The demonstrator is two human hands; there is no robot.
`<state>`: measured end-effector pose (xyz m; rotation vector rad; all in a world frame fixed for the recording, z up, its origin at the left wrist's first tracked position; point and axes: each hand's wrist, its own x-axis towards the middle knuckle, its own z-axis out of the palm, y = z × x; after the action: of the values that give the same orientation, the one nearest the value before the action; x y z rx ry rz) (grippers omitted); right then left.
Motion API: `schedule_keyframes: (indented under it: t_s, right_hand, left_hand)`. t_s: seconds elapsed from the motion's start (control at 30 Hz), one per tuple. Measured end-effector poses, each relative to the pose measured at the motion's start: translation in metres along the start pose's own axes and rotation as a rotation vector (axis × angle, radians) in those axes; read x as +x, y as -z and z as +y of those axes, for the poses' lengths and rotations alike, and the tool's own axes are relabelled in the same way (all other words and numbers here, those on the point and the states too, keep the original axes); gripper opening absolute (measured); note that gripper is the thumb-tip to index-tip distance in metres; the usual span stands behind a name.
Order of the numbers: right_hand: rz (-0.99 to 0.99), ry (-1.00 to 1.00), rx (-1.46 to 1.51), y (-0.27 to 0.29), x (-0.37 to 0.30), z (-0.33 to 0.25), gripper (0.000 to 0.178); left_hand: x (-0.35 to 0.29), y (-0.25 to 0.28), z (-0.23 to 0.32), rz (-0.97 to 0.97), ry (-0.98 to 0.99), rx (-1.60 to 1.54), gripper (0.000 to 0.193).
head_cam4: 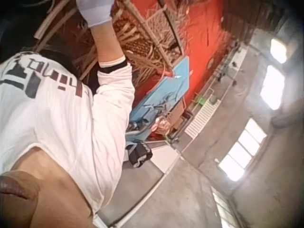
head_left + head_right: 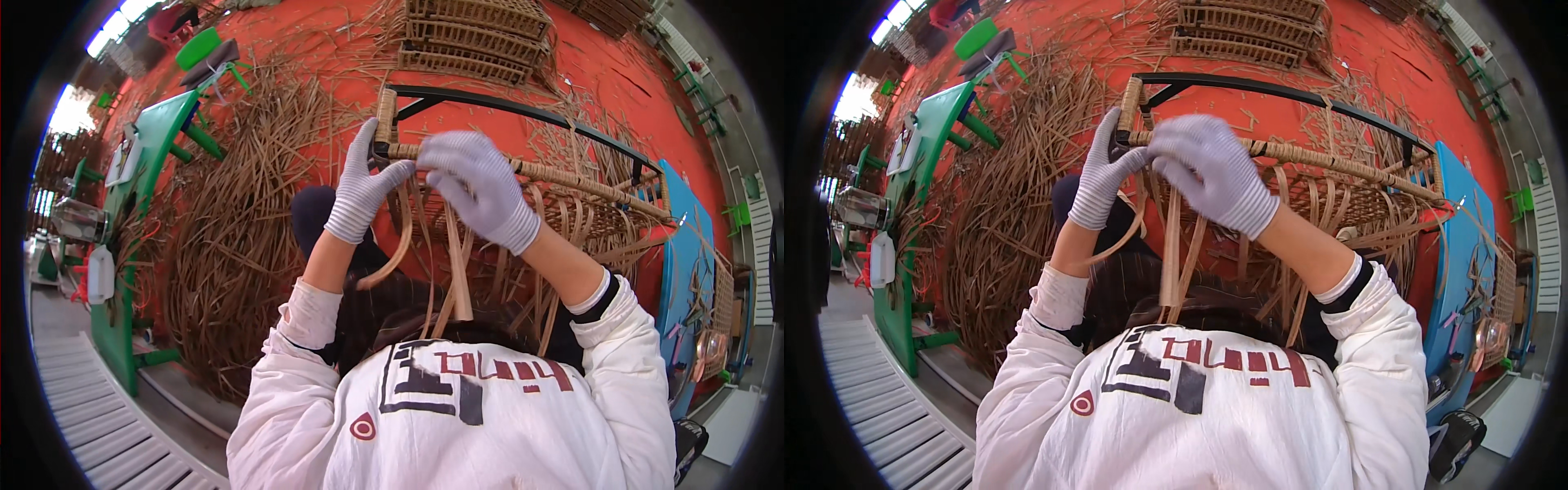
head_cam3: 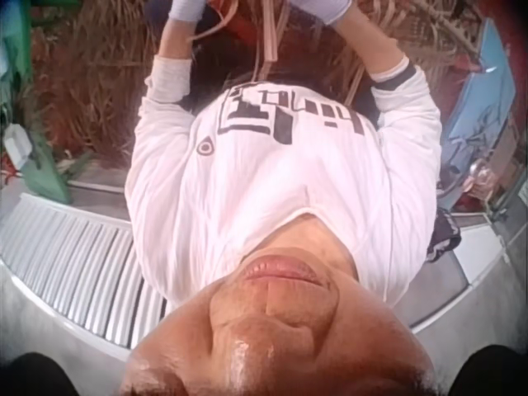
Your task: Weave bamboo or wood strips onto a furniture frame using hands and tools.
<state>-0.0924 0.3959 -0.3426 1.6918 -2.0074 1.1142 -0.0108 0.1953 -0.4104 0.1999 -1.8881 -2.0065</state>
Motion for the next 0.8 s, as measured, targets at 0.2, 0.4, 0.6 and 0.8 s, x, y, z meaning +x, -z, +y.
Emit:
schedule_keyframes:
  t_s: [0.2, 0.4, 0.6, 0.8]
  right_hand:
    - [-0.262, -0.203, -0.37, 0.001, -0.008, 0.015, 0.056]
    - [-0.218, -0.136, -0.375, 0.025, -0.028, 0.012, 0.06]
    - [-0.249, -0.117, -0.319, 0.058, -0.057, 0.016, 0.06]
    - [-0.285, -0.146, -0.31, 0.059, -0.068, 0.009, 0.059]
  left_hand:
    - [-0.005, -0.007, 0.002, 0.013, -0.06, 0.116, 0.104]
    - [-0.03, -0.044, 0.028, 0.022, -0.11, 0.359, 0.109]
    - [-0.066, -0.069, 0.041, -0.034, 0.054, 0.074, 0.096]
    - [-0.077, -0.068, 0.024, -0.021, -0.069, 0.113, 0.079]
